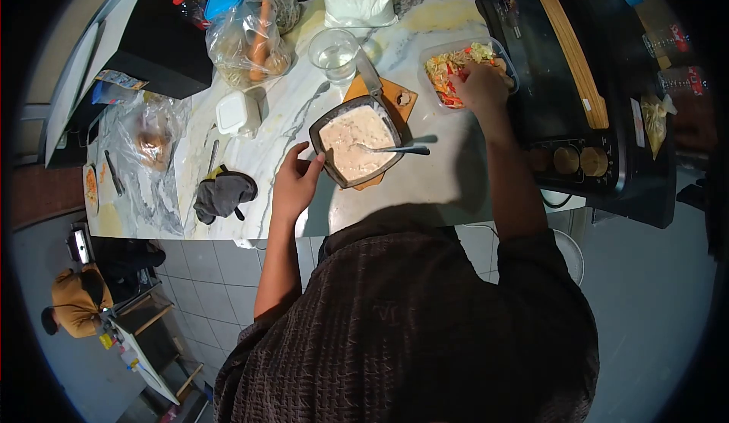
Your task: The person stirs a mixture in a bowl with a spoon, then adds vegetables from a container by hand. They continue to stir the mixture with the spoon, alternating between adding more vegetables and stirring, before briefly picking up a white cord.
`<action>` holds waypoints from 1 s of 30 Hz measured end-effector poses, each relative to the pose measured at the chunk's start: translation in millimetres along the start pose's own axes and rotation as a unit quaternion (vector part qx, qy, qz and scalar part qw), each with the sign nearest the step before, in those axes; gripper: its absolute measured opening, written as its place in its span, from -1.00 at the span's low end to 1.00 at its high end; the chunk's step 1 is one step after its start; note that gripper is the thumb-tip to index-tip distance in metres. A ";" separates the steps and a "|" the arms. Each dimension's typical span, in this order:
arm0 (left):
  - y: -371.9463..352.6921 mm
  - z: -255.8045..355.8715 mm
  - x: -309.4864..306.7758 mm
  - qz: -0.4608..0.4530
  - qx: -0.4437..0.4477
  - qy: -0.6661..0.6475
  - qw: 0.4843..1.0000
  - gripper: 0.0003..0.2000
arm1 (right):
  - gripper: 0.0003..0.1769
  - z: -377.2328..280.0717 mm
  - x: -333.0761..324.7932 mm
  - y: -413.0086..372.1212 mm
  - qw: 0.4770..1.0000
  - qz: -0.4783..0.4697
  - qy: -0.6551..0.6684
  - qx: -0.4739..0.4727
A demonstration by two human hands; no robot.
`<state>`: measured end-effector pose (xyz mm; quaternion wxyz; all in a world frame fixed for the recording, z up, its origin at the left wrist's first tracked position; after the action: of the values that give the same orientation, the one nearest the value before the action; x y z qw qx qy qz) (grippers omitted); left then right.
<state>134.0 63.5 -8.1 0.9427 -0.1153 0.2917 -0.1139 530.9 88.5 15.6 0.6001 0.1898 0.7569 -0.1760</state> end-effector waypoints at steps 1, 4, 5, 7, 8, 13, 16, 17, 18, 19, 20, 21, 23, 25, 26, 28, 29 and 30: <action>-1.4 2.5 -0.5 -0.002 -0.001 0.001 1.000 -0.63 | -0.62 -2.8 3.7 1.7 1.000 -0.002 0.000 0.002; -1.0 14.9 -12.2 0.059 0.025 0.021 0.998 -0.65 | -0.59 -11.8 6.2 7.6 1.000 0.015 -0.016 0.018; 0.4 15.9 -12.9 0.057 0.023 -0.003 0.998 -0.67 | -0.58 -12.6 8.7 10.1 0.999 -0.011 -0.027 0.029; 4.5 21.4 -13.1 0.050 0.019 -0.024 0.998 -0.70 | -0.57 -11.0 10.1 10.6 0.998 -0.040 -0.038 0.043; 7.3 26.7 -12.2 0.048 0.020 -0.054 0.997 -0.73 | -0.59 -13.1 7.5 11.0 0.999 -0.030 -0.019 0.019; 19.4 63.4 2.1 0.029 0.086 -0.112 0.990 -0.80 | -0.63 -14.6 -0.5 5.4 0.998 -0.050 -0.013 0.027; 30.1 88.3 25.3 -0.043 0.101 -0.096 0.989 -0.81 | -0.67 -11.8 1.9 3.2 0.999 -0.031 -0.025 0.012; 35.6 92.6 34.9 -0.061 0.111 -0.092 0.988 -0.80 | -0.69 -12.2 -1.2 2.1 1.000 0.006 -0.007 -0.008; 40.0 101.4 40.7 -0.065 0.113 -0.090 0.987 -0.80 | -0.71 -11.5 -5.1 1.5 0.999 0.043 0.012 -0.027; 42.4 115.8 48.2 -0.087 0.129 -0.054 0.986 -0.78 | -0.71 -4.6 -5.8 2.2 0.999 0.043 0.013 -0.021; 45.3 127.4 56.7 -0.109 0.144 -0.019 0.983 -0.77 | -0.72 3.0 -7.7 3.1 0.998 0.041 0.034 -0.027; 50.1 133.4 65.6 -0.127 0.147 -0.006 0.981 -0.72 | -0.73 8.9 -9.9 3.5 0.997 0.040 0.056 -0.032; 62.4 142.5 87.0 -0.145 0.179 -0.016 0.973 -0.72 | -0.73 20.3 -20.6 -1.7 0.982 0.110 0.150 -0.027; 75.9 153.4 105.8 -0.158 0.198 0.012 0.967 -0.63 | -0.73 27.5 -37.0 -11.3 0.953 0.181 0.240 -0.024; 82.9 160.4 115.1 -0.163 0.200 0.012 0.966 -0.63 | -0.73 33.1 -42.2 -15.6 0.938 0.190 0.291 -0.003; 100.5 158.9 138.1 -0.198 0.114 0.126 0.965 -0.46 | -0.72 41.8 -45.1 -24.2 0.919 0.200 0.340 0.022; 109.9 158.8 150.2 -0.246 0.087 0.200 0.944 -0.33 | -0.73 45.1 -43.6 -29.1 0.908 0.216 0.359 0.014; 115.8 151.8 161.6 -0.261 0.030 0.189 0.946 -0.36 | -0.74 47.3 -41.1 -33.6 0.896 0.231 0.379 0.006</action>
<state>368.6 150.6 -3.7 0.8106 -0.1353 0.4209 -0.3841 562.5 32.9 46.6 0.2907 0.4154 0.8606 0.0486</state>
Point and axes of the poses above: each hand's wrist, its own y-axis towards the middle knuckle, its own x-axis out of the palm, z = x × y, the point moved 7 cm from there along y, towards the middle knuckle, and after that the axes turned 3 degrees about y, right-handed, at the moved point
